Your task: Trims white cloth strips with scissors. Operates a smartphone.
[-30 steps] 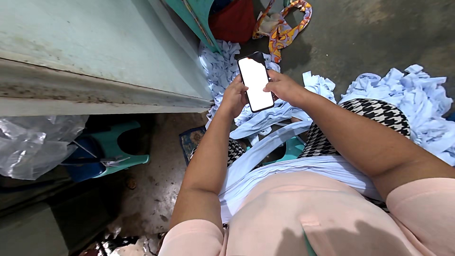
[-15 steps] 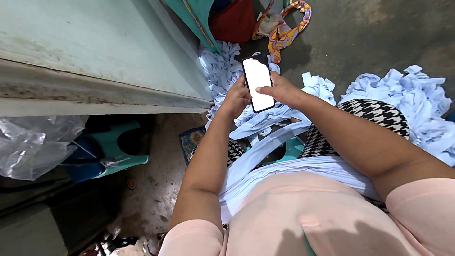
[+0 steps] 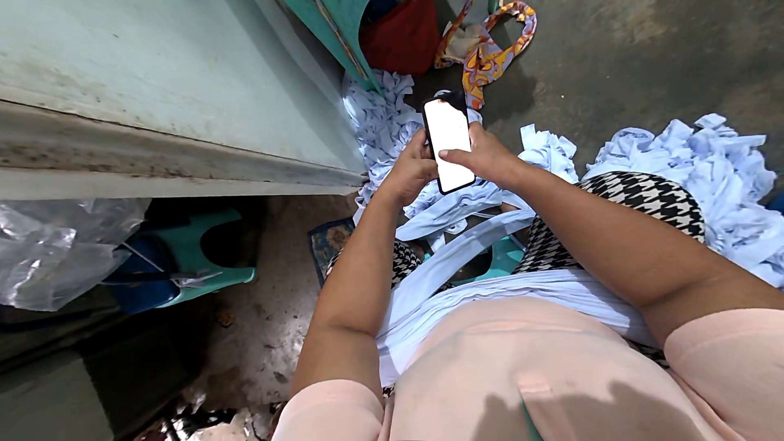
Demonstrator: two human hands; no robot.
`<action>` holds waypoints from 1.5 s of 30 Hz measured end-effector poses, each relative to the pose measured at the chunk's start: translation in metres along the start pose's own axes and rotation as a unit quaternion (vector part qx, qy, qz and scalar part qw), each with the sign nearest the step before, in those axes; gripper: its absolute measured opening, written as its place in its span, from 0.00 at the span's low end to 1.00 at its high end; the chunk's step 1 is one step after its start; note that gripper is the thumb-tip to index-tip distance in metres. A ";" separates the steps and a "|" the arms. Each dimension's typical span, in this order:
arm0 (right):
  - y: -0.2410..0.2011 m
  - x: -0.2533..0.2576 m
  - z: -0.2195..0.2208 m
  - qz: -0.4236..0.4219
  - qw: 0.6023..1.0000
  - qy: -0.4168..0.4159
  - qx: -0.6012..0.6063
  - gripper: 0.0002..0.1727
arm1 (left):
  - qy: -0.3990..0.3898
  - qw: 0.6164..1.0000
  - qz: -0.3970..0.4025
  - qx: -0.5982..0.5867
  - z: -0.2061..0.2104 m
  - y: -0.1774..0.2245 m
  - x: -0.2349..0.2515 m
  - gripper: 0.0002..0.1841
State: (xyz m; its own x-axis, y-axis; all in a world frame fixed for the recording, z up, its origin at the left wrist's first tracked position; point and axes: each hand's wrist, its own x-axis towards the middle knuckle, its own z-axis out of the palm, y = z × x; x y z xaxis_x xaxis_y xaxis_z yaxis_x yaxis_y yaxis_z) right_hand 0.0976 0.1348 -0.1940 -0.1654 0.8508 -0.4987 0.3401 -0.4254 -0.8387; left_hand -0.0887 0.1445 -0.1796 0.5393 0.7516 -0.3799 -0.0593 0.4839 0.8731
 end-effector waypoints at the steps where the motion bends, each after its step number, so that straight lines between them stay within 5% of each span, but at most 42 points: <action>1: 0.000 0.000 0.000 -0.001 1.000 0.000 -0.002 0.45 | -0.001 1.000 0.000 -0.001 0.000 0.000 0.000 0.37; 22: -0.002 0.002 -0.003 -0.037 0.999 0.020 0.015 0.37 | 0.032 0.999 -0.005 0.016 -0.001 0.001 -0.001 0.36; 35: -0.003 -0.001 -0.003 -0.040 0.999 0.027 -0.008 0.45 | 0.027 1.000 -0.009 0.015 0.000 -0.001 -0.001 0.37; 41: -0.008 0.000 -0.005 -0.015 0.997 0.004 0.073 0.23 | 0.050 0.998 -0.016 0.017 0.000 0.003 -0.001 0.38; 45: -0.012 0.000 -0.010 -0.026 0.997 0.011 0.077 0.20 | 0.059 0.998 -0.012 -0.002 0.001 0.006 -0.002 0.35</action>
State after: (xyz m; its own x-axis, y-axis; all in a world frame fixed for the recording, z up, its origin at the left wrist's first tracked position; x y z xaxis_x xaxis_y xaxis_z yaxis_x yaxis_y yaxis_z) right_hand 0.1025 0.1428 -0.1812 -0.1580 0.8792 -0.4496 0.1843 -0.4210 -0.8881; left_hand -0.0891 0.1452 -0.1735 0.4373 0.7870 -0.4351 -0.0509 0.5047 0.8618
